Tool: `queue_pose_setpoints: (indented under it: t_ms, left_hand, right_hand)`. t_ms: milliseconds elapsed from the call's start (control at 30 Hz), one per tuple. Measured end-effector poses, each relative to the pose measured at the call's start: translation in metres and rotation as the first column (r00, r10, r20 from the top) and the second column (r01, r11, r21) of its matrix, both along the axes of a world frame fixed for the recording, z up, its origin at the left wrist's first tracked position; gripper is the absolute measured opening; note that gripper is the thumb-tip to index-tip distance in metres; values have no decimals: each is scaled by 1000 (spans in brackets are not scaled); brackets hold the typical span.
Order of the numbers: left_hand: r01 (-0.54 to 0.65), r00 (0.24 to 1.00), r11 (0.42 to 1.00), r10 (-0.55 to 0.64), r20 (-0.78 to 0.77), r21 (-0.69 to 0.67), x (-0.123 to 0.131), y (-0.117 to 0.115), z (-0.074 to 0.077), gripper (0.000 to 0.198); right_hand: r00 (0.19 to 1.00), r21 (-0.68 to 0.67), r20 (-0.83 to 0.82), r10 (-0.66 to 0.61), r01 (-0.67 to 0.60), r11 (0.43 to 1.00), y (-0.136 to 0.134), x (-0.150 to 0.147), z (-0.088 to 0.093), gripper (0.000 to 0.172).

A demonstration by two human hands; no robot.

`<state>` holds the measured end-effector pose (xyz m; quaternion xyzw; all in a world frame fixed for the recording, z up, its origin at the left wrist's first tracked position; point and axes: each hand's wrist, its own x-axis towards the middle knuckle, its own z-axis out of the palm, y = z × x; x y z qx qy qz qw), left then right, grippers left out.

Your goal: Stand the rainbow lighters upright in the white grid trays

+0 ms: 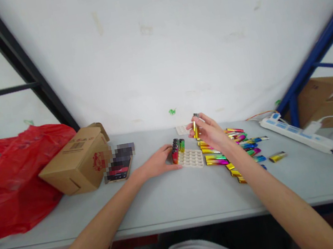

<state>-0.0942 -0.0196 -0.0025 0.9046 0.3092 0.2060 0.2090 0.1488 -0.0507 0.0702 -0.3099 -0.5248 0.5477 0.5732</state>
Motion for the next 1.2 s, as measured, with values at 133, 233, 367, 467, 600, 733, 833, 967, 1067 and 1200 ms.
queue_pose_setpoints:
  t_ms: [133,233,367,467,600,733,833,967,1067,1200]
  left_hand:
    - [-5,1000,1000,5,-11,17,0,0,-2,66]
    - [-5,1000,1000,5,-9,18,0,0,-3,66]
    - [-5,1000,1000,5,2,10,0,0,-2,68]
    - [3,1000,1000,-3,15,11,0,0,-2,68]
    - [3,1000,1000,-3,4,7,0,0,-1,66]
    - [2,1000,1000,-2,10,11,0,-1,0,63]
    - [10,1000,1000,-10,24,11,0,-1,0,65]
    - [17,1000,1000,-17,21,24,0,1,-2,64]
    - [21,999,999,-22,25,31,0,1,-3,65]
    - [26,999,999,-27,34,33,-1,2,-4,67]
  right_hand:
    - [995,-50,96,40,-35,998,7,-13,-24,48]
    - [948,-4,303,-95,101,995,4,-15,-45,51]
    - [722,302,533,-442,326,896,0,-15,-58,56]
    - [608,398,556,-566,403,824,-3,-15,-59,54]
    - [596,431,553,-582,393,812,-5,-15,-60,44]
    - [620,416,562,-548,360,835,-6,-15,-63,47]
    - [611,412,576,-544,358,838,-5,-15,-65,47]
    - [600,419,590,-540,344,840,-5,-16,-68,40]
    - [592,422,611,-525,318,849,-7,-17,-65,39]
    - [578,455,667,-471,185,871,-12,-16,-58,36]
